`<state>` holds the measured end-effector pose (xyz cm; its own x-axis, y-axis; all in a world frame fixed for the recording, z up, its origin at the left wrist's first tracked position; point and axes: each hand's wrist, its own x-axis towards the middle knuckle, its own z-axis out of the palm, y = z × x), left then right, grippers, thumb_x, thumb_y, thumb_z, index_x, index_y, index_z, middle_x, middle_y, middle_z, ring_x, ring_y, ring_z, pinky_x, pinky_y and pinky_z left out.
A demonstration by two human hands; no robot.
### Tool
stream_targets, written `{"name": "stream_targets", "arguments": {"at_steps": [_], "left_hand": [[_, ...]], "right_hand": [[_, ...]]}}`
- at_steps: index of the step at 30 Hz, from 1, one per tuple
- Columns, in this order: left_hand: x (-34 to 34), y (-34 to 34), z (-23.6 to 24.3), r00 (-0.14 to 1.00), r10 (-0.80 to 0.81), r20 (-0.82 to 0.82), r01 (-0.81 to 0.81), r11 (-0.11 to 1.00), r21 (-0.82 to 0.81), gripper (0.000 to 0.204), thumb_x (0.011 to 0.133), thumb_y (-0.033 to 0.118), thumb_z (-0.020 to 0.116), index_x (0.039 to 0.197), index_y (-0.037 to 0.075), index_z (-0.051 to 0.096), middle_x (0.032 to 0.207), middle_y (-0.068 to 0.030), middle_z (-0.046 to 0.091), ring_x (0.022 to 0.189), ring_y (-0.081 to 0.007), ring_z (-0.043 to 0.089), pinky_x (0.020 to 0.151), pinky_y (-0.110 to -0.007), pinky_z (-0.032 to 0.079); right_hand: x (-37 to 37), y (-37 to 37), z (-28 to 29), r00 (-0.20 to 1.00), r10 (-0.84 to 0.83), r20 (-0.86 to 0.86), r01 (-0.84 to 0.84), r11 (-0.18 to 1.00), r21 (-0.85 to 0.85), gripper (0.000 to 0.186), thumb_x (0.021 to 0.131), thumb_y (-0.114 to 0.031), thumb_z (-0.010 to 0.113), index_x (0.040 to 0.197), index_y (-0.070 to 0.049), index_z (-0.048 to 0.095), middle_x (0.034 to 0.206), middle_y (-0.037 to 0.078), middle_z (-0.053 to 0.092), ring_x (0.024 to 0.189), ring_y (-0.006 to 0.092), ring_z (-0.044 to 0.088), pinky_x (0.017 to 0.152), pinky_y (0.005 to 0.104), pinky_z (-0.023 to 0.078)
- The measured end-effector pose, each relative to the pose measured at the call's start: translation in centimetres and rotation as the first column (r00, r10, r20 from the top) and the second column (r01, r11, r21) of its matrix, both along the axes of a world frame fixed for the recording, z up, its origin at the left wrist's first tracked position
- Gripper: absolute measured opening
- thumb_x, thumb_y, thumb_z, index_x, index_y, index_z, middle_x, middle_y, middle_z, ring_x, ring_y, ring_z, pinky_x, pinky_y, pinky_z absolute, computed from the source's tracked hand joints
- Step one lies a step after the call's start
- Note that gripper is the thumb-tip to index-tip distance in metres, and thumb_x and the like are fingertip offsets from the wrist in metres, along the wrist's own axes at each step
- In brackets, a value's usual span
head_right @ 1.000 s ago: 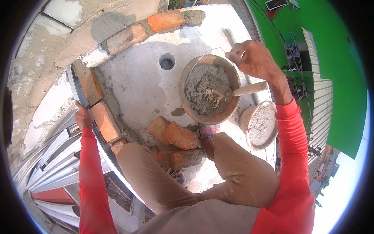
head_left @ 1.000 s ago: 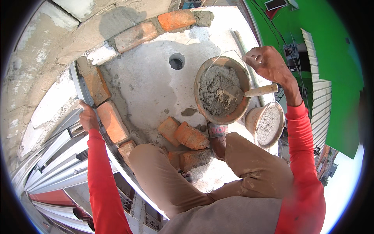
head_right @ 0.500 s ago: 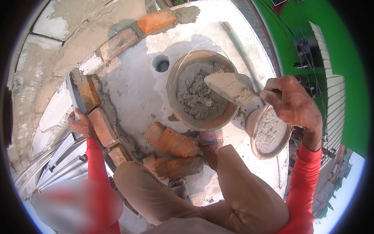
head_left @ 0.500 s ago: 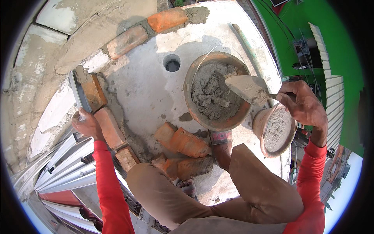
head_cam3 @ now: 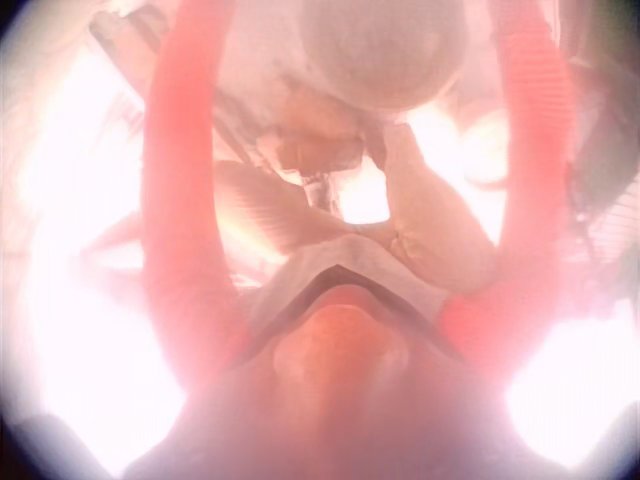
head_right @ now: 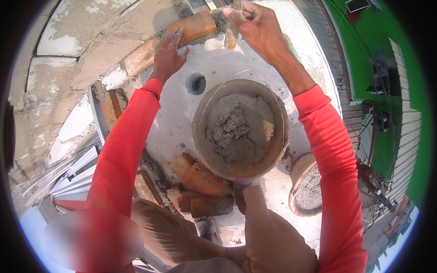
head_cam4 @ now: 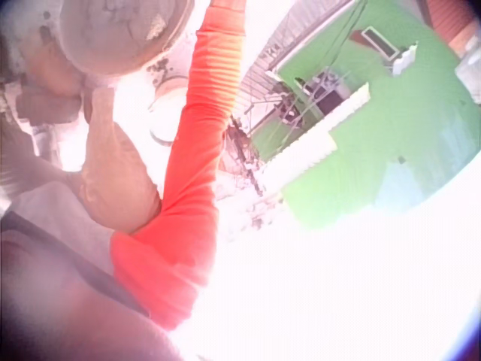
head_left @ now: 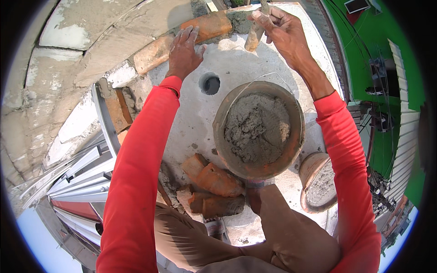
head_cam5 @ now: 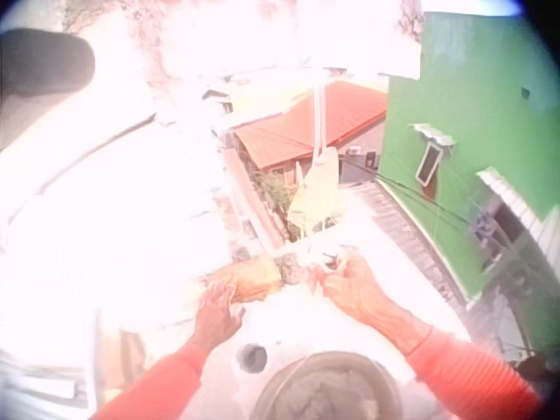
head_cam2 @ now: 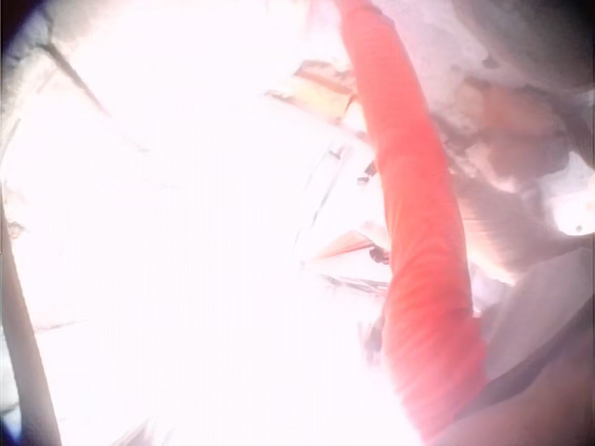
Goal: The person is laying bricks to build a wall. They scoop mortar from a bucket using a trowel, apply it to the bricks, and place them in a line. They also use a long metal bar to level the mortar and adjust the bricks.
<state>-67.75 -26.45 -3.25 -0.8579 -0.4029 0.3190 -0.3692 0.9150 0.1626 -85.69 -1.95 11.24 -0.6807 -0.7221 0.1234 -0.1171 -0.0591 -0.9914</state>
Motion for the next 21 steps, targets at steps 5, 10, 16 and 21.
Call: {"name": "stream_targets", "arguments": {"at_steps": [5, 10, 16, 21], "left_hand": [[-2.7, -0.6, -1.2, 0.997, -0.002, -0.075, 0.008, 0.996, 0.086, 0.061, 0.104, 0.037, 0.072, 0.159, 0.015, 0.057, 0.167, -0.0112, 0.051, 0.156, -0.0370, 0.044, 0.126, -0.050, 0.040], [-2.7, -0.4, -1.4, 0.998, 0.045, -0.045, -0.041, 0.996, 0.078, 0.058, 0.104, 0.038, 0.071, 0.157, 0.015, 0.060, 0.165, -0.0116, 0.054, 0.156, -0.0369, 0.046, 0.127, -0.050, 0.037], [-2.8, -0.3, -1.0, 0.997, 0.068, 0.038, -0.070, 0.996, 0.055, 0.057, 0.106, 0.041, 0.068, 0.157, 0.017, 0.060, 0.167, -0.0074, 0.053, 0.156, -0.0301, 0.046, 0.128, -0.047, 0.035], [-3.0, -0.2, -0.8, 0.996, 0.077, 0.053, -0.079, 0.996, 0.036, 0.057, 0.106, 0.041, 0.068, 0.157, 0.018, 0.060, 0.166, -0.0056, 0.055, 0.156, -0.0297, 0.047, 0.129, -0.049, 0.033]], "right_hand": [[-0.9, -7.2, -2.2, 0.988, 0.149, -0.046, -0.148, 0.988, 0.032, 0.039, 0.094, -0.014, 0.080, 0.129, 0.000, 0.067, 0.115, 0.013, 0.073, 0.093, 0.0196, 0.069, 0.078, 0.0379, 0.058], [-1.5, -12.0, -1.2, 0.912, -0.036, -0.408, 0.042, 0.999, 0.005, 0.036, 0.083, -0.019, 0.082, 0.112, 0.002, 0.075, 0.096, 0.017, 0.077, 0.088, 0.0244, 0.072, 0.079, 0.0431, 0.058], [-2.5, -14.2, -1.8, 0.901, 0.024, -0.434, 0.098, 0.961, 0.258, 0.043, 0.083, -0.023, 0.083, 0.116, 0.002, 0.074, 0.101, 0.020, 0.078, 0.093, 0.0316, 0.074, 0.085, 0.0464, 0.058], [-2.0, -15.3, -3.2, 0.775, 0.006, -0.632, -0.002, 1.000, 0.007, 0.045, 0.080, -0.019, 0.077, 0.120, 0.001, 0.072, 0.100, 0.026, 0.075, 0.091, 0.0414, 0.071, 0.087, 0.0517, 0.056]]}}
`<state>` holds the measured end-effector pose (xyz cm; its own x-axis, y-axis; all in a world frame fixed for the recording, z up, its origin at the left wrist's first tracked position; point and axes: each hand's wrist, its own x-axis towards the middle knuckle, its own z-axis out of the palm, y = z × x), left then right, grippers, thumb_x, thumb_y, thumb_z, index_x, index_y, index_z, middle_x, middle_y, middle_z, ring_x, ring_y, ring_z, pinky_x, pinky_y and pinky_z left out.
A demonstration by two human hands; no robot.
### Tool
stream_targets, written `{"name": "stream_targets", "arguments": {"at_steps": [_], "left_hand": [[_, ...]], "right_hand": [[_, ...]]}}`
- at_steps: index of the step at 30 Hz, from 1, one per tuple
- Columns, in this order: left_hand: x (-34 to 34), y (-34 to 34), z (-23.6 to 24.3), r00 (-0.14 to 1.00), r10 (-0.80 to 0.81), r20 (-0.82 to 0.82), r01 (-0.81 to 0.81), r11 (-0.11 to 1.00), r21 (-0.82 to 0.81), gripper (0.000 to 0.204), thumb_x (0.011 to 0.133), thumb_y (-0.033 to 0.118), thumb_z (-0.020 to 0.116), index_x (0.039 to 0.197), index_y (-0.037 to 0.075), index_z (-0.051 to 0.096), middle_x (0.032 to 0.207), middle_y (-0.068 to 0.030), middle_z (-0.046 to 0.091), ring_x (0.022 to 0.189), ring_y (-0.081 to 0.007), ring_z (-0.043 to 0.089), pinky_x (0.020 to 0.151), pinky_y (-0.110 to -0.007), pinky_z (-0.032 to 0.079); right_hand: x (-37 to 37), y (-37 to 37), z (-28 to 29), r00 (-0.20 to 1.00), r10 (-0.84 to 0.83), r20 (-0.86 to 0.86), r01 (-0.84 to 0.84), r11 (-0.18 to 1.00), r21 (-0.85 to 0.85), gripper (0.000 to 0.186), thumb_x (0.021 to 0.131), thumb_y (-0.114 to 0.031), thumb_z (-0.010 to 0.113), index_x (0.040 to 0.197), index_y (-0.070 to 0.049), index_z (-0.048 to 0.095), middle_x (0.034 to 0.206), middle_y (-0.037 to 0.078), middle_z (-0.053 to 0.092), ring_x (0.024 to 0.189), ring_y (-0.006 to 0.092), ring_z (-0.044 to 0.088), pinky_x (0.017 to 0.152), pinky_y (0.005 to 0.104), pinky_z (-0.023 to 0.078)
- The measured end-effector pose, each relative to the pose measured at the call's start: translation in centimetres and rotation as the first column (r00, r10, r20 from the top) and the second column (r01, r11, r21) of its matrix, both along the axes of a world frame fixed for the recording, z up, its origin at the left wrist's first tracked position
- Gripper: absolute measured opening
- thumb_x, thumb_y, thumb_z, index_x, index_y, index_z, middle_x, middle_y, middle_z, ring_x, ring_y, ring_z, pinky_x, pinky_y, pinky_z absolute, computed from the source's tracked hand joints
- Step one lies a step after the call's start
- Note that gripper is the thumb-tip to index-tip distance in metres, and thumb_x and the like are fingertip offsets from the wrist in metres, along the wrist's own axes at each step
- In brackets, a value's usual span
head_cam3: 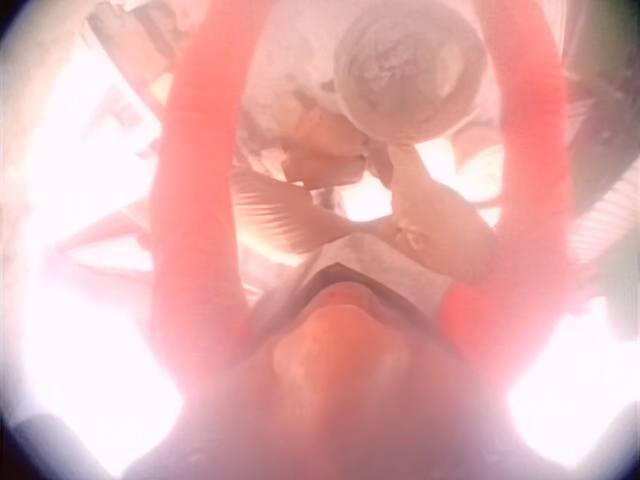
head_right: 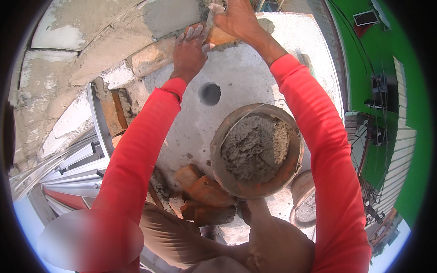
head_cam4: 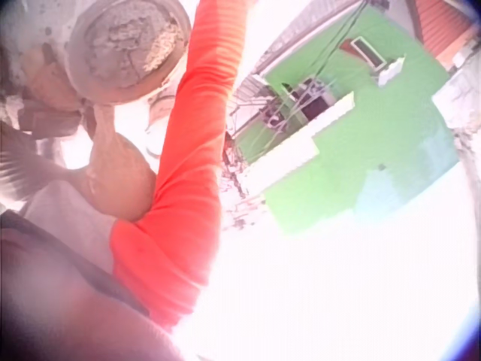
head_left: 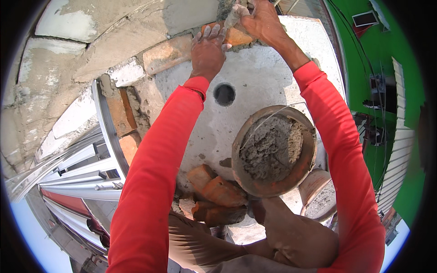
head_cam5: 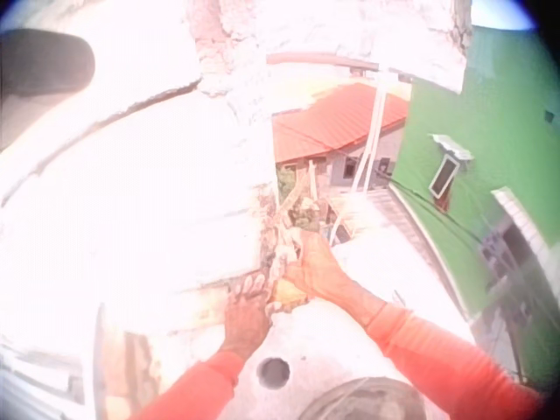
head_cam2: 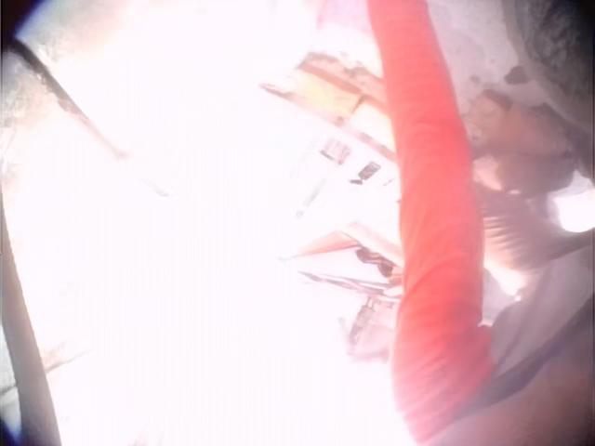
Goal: The person is laying bricks to build a wall. They scoop mortar from a bucket using a trowel, apply it to the bricks, and place them in a line. They also use a long metal bar to level the mortar and adjust the bricks.
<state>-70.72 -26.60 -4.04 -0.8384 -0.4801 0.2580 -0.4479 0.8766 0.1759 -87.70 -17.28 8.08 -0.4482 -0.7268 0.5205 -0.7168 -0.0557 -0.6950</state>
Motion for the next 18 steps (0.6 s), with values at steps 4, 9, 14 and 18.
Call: {"name": "stream_targets", "arguments": {"at_steps": [4, 9, 14, 18], "left_hand": [[0.0, 0.1, 0.2, 1.000, 0.009, -0.001, -0.009, 1.000, -0.003, 0.058, 0.106, 0.042, 0.067, 0.158, 0.018, 0.059, 0.166, -0.0048, 0.055, 0.156, -0.0295, 0.047, 0.129, -0.050, 0.032], [-0.3, -0.1, 0.3, 0.999, 0.015, 0.028, -0.016, 0.999, 0.040, 0.057, 0.106, 0.040, 0.067, 0.159, 0.021, 0.058, 0.167, -0.0025, 0.053, 0.156, -0.0273, 0.047, 0.130, -0.050, 0.030], [-0.2, 0.2, 0.2, 0.999, 0.023, 0.038, -0.024, 1.000, 0.018, 0.058, 0.105, 0.039, 0.069, 0.159, 0.020, 0.058, 0.168, -0.0026, 0.053, 0.157, -0.0268, 0.046, 0.131, -0.051, 0.029], [-0.2, 0.3, 0.3, 0.999, 0.028, 0.045, -0.029, 0.999, 0.031, 0.059, 0.105, 0.039, 0.069, 0.159, 0.018, 0.057, 0.168, -0.0042, 0.052, 0.160, -0.0271, 0.042, 0.132, -0.052, 0.027]], "right_hand": [[-0.4, 1.6, 1.5, 0.992, -0.032, 0.119, 0.035, 0.999, -0.020, 0.035, 0.082, -0.015, 0.076, 0.112, 0.002, 0.072, 0.093, 0.021, 0.075, 0.086, 0.0334, 0.070, 0.080, 0.0486, 0.057], [0.3, 2.7, 1.1, 0.977, -0.028, 0.210, 0.018, 0.999, 0.046, 0.033, 0.087, -0.018, 0.080, 0.113, 0.001, 0.073, 0.095, 0.019, 0.075, 0.088, 0.0282, 0.070, 0.079, 0.0451, 0.056], [0.8, 2.7, -0.6, 0.992, -0.072, -0.106, 0.064, 0.995, -0.074, 0.055, 0.085, -0.032, 0.086, 0.127, -0.001, 0.067, 0.112, 0.026, 0.073, 0.101, 0.0446, 0.069, 0.087, 0.0525, 0.054], [0.1, 2.6, 0.4, 0.969, -0.085, 0.230, 0.030, 0.972, 0.234, 0.044, 0.085, -0.030, 0.084, 0.116, -0.001, 0.072, 0.103, 0.023, 0.075, 0.095, 0.0385, 0.071, 0.084, 0.0495, 0.055]]}}
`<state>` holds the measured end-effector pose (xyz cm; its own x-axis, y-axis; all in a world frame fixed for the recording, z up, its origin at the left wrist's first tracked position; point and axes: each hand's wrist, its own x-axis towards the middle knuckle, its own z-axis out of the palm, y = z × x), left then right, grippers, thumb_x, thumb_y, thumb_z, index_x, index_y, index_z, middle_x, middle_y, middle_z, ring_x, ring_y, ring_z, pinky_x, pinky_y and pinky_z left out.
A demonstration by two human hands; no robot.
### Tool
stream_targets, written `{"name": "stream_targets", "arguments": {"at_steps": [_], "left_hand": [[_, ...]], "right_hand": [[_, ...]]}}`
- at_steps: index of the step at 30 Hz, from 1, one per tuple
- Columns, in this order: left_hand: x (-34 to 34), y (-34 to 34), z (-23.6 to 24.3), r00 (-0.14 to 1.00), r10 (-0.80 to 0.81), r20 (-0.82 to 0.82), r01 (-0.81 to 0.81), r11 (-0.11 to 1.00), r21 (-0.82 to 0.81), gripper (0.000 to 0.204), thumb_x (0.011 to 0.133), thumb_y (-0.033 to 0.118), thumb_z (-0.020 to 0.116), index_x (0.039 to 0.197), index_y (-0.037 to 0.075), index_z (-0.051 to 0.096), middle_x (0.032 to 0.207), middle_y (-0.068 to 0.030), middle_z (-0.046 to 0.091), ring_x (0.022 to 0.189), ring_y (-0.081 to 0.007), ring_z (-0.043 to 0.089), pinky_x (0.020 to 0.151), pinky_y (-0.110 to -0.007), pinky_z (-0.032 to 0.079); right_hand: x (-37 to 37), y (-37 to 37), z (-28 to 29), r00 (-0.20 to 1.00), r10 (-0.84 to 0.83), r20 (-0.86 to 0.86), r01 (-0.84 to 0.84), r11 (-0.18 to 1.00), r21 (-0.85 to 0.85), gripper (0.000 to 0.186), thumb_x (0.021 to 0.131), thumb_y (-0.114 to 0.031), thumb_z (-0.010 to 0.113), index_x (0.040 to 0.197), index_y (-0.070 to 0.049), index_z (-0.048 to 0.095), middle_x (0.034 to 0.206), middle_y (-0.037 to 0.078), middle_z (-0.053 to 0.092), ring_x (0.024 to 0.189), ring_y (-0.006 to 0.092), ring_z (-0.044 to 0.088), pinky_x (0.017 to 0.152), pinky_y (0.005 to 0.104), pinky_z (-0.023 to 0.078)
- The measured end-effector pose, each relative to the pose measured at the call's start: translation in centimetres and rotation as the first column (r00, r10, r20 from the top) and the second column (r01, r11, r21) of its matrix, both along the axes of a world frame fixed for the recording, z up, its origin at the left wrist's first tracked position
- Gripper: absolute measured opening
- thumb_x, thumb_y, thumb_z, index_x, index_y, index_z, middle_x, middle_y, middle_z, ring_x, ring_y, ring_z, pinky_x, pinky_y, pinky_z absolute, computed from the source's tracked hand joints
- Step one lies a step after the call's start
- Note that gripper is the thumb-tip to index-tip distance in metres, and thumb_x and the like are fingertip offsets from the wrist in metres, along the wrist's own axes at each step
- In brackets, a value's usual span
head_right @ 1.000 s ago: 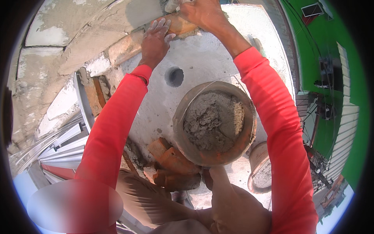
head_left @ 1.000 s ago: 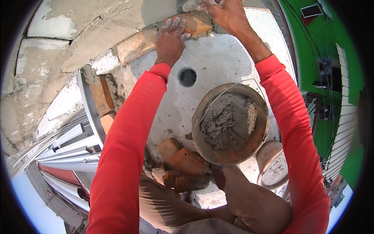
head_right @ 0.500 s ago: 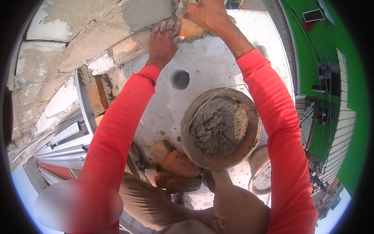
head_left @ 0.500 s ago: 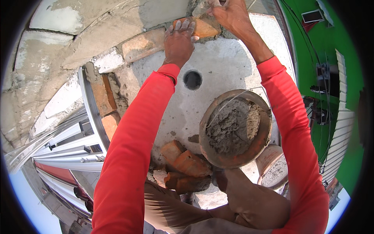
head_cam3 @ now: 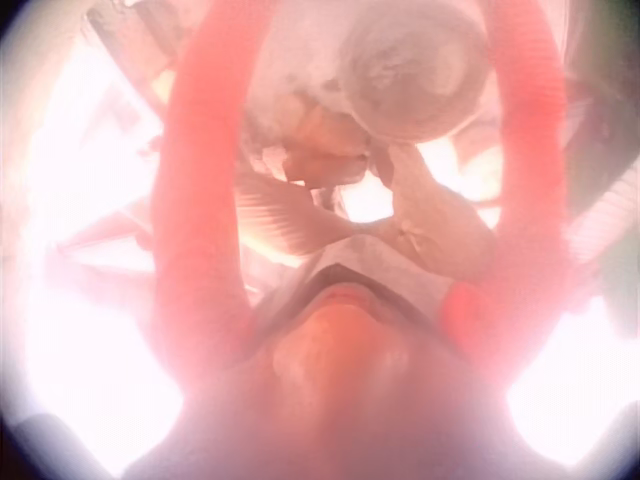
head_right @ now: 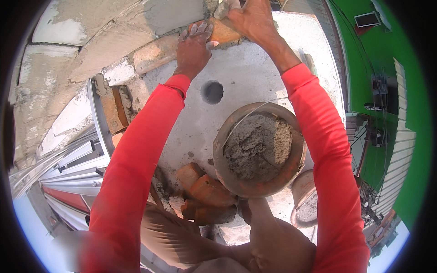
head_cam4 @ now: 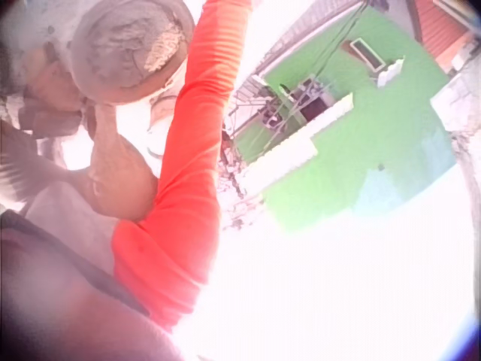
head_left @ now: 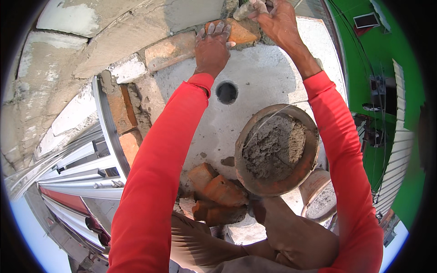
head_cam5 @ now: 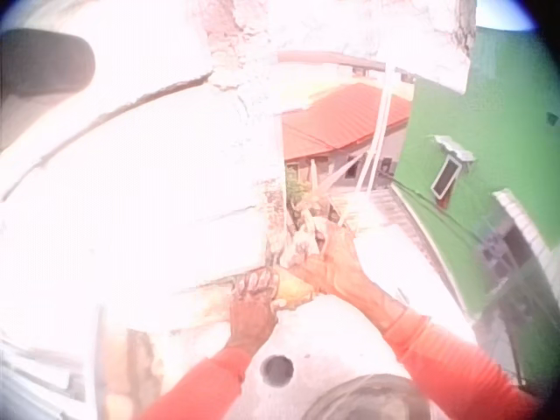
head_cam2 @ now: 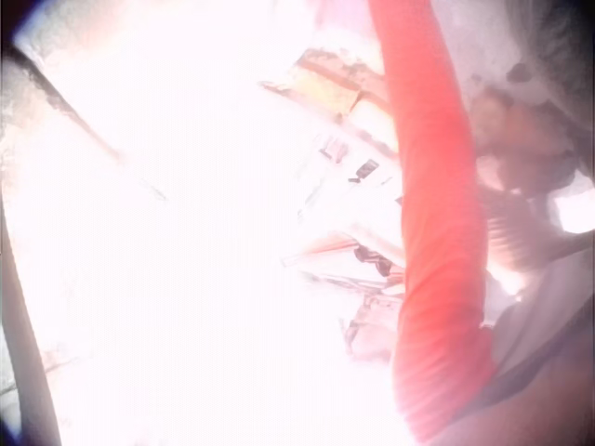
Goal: The person is laying bricks to build a wall. They scoop mortar from a bucket using a trowel, apply it to the bricks, and place them in a line. They also use a long metal bar to level the mortar and adjust the bricks.
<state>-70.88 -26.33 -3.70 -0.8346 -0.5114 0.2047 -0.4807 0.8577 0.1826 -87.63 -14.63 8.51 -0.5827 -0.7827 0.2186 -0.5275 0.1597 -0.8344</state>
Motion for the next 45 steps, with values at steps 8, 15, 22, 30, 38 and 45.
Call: {"name": "stream_targets", "arguments": {"at_steps": [8, 15, 22, 30, 38, 45], "left_hand": [[4.8, -1.3, 0.2, 0.986, 0.070, -0.150, -0.058, 0.995, 0.083, 0.063, 0.103, 0.037, 0.073, 0.159, 0.015, 0.056, 0.167, -0.0119, 0.051, 0.161, -0.0364, 0.037, 0.134, -0.056, 0.022], [17.1, -6.2, -1.5, 0.978, 0.179, -0.103, -0.176, 0.984, 0.038, 0.056, 0.106, 0.029, 0.069, 0.160, 0.020, 0.057, 0.169, -0.0120, 0.051, 0.161, -0.0386, 0.038, 0.133, -0.057, 0.025], [17.6, -7.7, -2.0, 0.993, 0.087, -0.077, -0.088, 0.996, -0.001, 0.053, 0.105, 0.019, 0.068, 0.157, 0.022, 0.060, 0.166, -0.0099, 0.054, 0.158, -0.0412, 0.042, 0.131, -0.054, 0.031], [17.3, -7.9, -2.3, 0.987, 0.132, -0.087, -0.129, 0.991, 0.036, 0.052, 0.104, 0.022, 0.068, 0.156, 0.021, 0.061, 0.163, -0.0071, 0.058, 0.157, -0.0384, 0.043, 0.130, -0.054, 0.033], [15.9, -5.7, 3.0, 0.972, 0.206, 0.114, -0.219, 0.968, 0.123, 0.067, 0.106, 0.053, 0.064, 0.149, 0.002, 0.065, 0.140, -0.0251, 0.072, 0.147, -0.0424, 0.055, 0.127, -0.055, 0.037], [17.3, 11.6, 9.3, 0.997, -0.007, -0.076, 0.072, 0.392, 0.917, 0.088, 0.098, 0.074, 0.063, 0.129, -0.007, 0.075, 0.112, -0.0281, 0.078, 0.109, -0.0421, 0.075, 0.101, -0.048, 0.057]], "right_hand": [[4.1, -1.3, 1.3, 0.967, 0.195, 0.166, -0.144, 0.950, -0.276, 0.042, 0.087, -0.014, 0.080, 0.125, 0.002, 0.071, 0.106, 0.017, 0.077, 0.103, 0.0268, 0.071, 0.089, 0.0442, 0.057], [9.5, -6.0, 3.0, 0.928, 0.369, -0.057, -0.371, 0.928, -0.038, 0.031, 0.092, -0.007, 0.067, 0.119, 0.008, 0.064, 0.101, 0.035, 0.071, 0.096, 0.0479, 0.072, 0.083, 0.0500, 0.056], [12.0, -10.9, -0.3, 0.918, 0.308, -0.250, -0.340, 0.936, -0.095, 0.043, 0.090, -0.010, 0.072, 0.125, 0.012, 0.061, 0.103, 0.037, 0.072, 0.099, 0.0510, 0.073, 0.083, 0.0498, 0.058], [12.8, -10.4, 1.4, 0.908, 0.343, -0.240, -0.347, 0.937, 0.025, 0.039, 0.090, -0.017, 0.076, 0.119, 0.009, 0.068, 0.106, 0.033, 0.075, 0.099, 0.0490, 0.074, 0.086, 0.0493, 0.058], [8.8, 8.6, 13.1, 0.864, 0.457, -0.211, -0.320, 0.822, 0.470, 0.036, 0.108, -0.034, 0.069, 0.119, -0.001, 0.074, 0.084, 0.006, 0.069, 0.076, 0.0144, 0.066, 0.072, 0.0309, 0.053], [12.5, 26.6, 20.0, 0.703, 0.612, -0.362, -0.025, 0.530, 0.847, 0.014, 0.094, -0.012, 0.074, 0.091, 0.001, 0.076, 0.088, 0.017, 0.072, 0.076, 0.0340, 0.072, 0.073, 0.0473, 0.056]]}}
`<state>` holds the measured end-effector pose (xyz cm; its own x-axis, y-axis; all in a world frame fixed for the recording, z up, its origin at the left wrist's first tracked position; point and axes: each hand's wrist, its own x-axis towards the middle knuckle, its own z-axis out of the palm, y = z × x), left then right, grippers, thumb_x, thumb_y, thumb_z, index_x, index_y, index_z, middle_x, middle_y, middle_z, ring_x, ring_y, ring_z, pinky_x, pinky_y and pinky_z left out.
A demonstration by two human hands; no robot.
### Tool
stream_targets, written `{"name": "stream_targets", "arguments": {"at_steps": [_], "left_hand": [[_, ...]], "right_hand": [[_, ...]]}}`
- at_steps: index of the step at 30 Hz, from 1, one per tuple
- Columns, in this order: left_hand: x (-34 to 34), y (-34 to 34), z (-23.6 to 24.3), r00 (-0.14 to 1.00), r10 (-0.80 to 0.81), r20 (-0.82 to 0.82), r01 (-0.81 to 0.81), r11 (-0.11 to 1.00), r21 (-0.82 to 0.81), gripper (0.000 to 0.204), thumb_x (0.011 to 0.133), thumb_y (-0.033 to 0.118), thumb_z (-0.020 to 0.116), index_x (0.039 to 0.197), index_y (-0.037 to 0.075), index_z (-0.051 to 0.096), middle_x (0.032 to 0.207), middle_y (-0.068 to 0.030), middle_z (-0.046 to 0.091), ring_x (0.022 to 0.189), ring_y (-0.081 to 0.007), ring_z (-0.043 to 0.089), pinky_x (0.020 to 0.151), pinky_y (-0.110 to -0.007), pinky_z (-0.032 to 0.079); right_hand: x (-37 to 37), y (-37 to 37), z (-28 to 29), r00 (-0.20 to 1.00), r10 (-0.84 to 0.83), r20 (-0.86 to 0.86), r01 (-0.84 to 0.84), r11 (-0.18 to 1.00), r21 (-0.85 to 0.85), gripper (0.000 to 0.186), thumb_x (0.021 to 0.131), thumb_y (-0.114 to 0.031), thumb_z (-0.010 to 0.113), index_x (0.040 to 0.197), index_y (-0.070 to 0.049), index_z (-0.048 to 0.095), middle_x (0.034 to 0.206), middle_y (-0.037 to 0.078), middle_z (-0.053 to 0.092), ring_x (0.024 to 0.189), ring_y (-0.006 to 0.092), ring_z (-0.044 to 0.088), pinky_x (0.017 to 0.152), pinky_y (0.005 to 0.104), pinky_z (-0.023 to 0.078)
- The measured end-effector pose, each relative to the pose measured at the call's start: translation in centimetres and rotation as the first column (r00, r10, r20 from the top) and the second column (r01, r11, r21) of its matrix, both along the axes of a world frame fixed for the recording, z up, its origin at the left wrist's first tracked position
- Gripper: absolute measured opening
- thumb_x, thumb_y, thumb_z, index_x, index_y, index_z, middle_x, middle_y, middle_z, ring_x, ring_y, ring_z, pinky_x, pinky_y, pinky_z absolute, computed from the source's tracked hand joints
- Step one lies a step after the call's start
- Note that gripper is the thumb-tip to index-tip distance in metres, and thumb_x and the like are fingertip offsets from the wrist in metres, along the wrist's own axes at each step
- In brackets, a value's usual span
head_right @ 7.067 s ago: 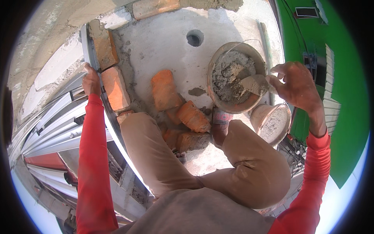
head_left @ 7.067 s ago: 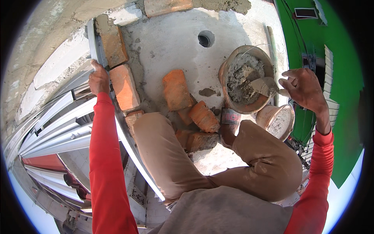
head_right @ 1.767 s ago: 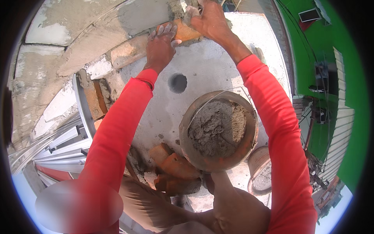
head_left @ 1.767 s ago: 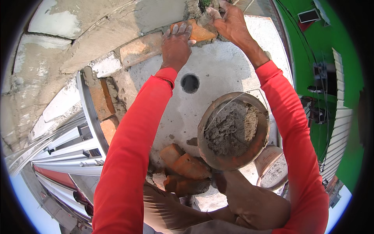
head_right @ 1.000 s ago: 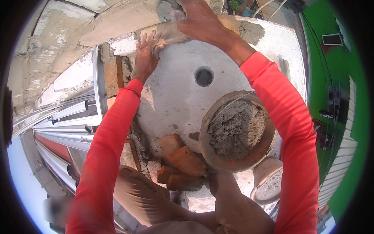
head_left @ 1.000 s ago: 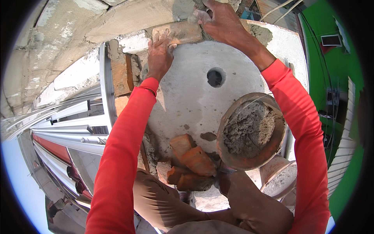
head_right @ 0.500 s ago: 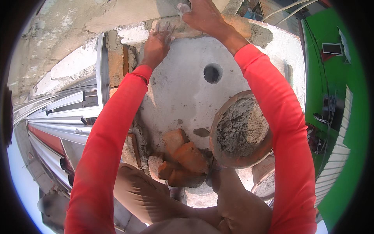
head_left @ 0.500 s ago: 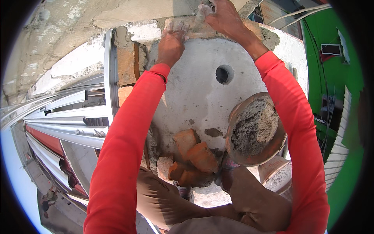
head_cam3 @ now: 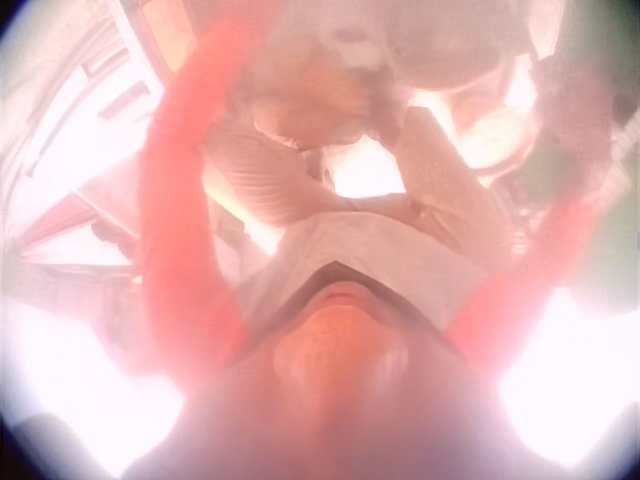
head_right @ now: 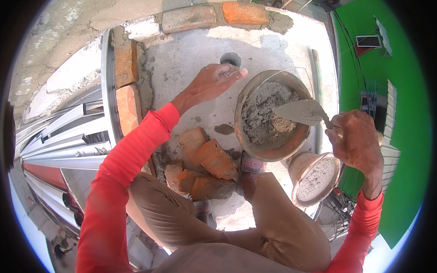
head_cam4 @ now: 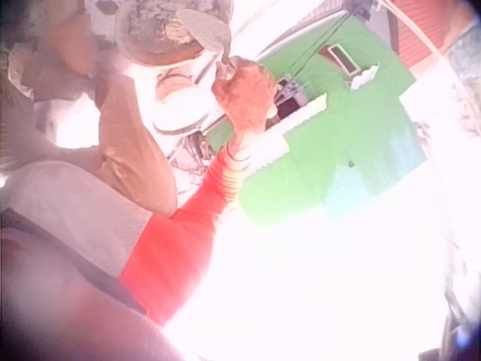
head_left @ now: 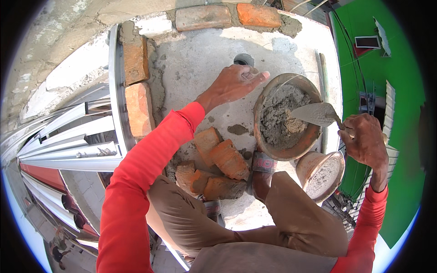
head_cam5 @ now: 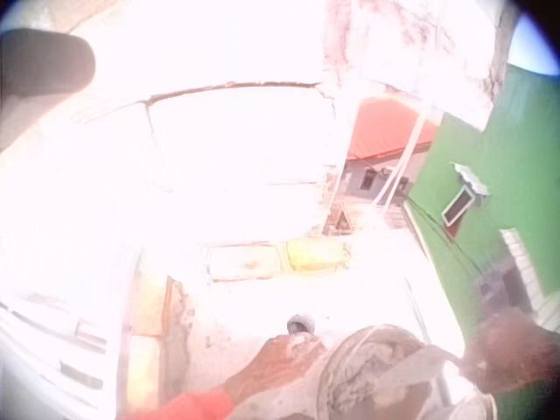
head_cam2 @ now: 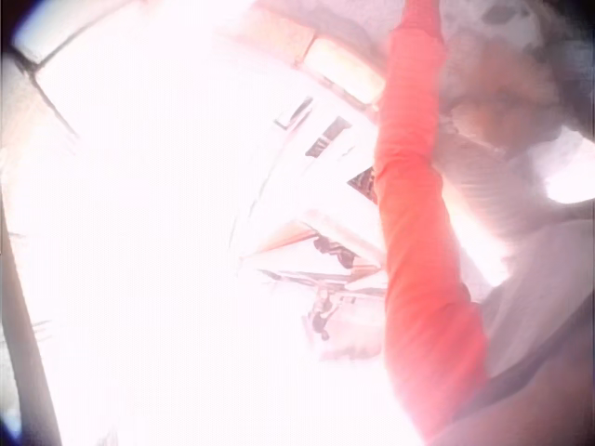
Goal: The person is laying bricks to build a wall. They scoop mortar from a bucket using a trowel, apply it to the bricks, and place them in a line. They also use a long metal bar to level the mortar and adjust the bricks.
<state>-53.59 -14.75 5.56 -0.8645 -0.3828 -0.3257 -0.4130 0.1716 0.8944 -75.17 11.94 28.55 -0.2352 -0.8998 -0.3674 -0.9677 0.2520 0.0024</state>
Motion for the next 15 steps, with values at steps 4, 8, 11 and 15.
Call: {"name": "stream_targets", "arguments": {"at_steps": [4, 8, 11, 15], "left_hand": [[-2.4, 5.1, 1.2, 0.997, 0.030, -0.068, -0.032, 0.999, -0.019, 0.074, 0.103, 0.062, 0.065, 0.122, -0.008, 0.075, 0.104, -0.0289, 0.076, 0.099, -0.0398, 0.075, 0.092, -0.048, 0.057], [-3.4, 6.9, 0.4, 0.943, 0.243, -0.226, -0.274, 0.955, -0.114, 0.056, 0.106, 0.050, 0.066, 0.112, -0.005, 0.075, 0.088, -0.0224, 0.074, 0.084, -0.0320, 0.072, 0.081, -0.045, 0.056], [-3.7, 8.7, 0.2, 0.920, 0.343, -0.187, -0.362, 0.929, -0.080, 0.048, 0.104, 0.043, 0.068, 0.098, -0.004, 0.074, 0.084, -0.0237, 0.073, 0.078, -0.0385, 0.071, 0.078, -0.047, 0.055], [-4.1, 10.8, 1.5, 0.883, 0.440, -0.163, -0.456, 0.886, -0.082, 0.045, 0.102, 0.038, 0.072, 0.097, -0.006, 0.074, 0.085, -0.0294, 0.073, 0.082, -0.0473, 0.072, 0.079, -0.050, 0.056]], "right_hand": [[3.1, -1.1, -6.4, 0.915, -0.118, -0.386, 0.122, 0.992, -0.015, 0.009, 0.087, -0.006, 0.070, 0.089, 0.001, 0.076, 0.099, 0.020, 0.074, 0.090, 0.0352, 0.073, 0.082, 0.0452, 0.056], [7.1, 0.6, -10.6, 0.945, 0.196, -0.262, -0.190, 0.981, 0.049, 0.018, 0.085, -0.009, 0.071, 0.100, 0.002, 0.072, 0.102, 0.018, 0.070, 0.087, 0.0318, 0.071, 0.076, 0.0435, 0.054], [7.0, 4.6, -8.5, 0.994, -0.087, -0.059, 0.088, 0.996, 0.022, 0.023, 0.088, -0.011, 0.072, 0.104, 0.005, 0.072, 0.104, 0.024, 0.073, 0.085, 0.0399, 0.072, 0.076, 0.0522, 0.056], [8.2, 5.9, -8.5, 0.933, -0.359, -0.015, 0.359, 0.932, 0.047, 0.015, 0.090, -0.012, 0.071, 0.090, 0.004, 0.072, 0.089, 0.026, 0.072, 0.086, 0.0436, 0.074, 0.080, 0.0525, 0.059]]}}
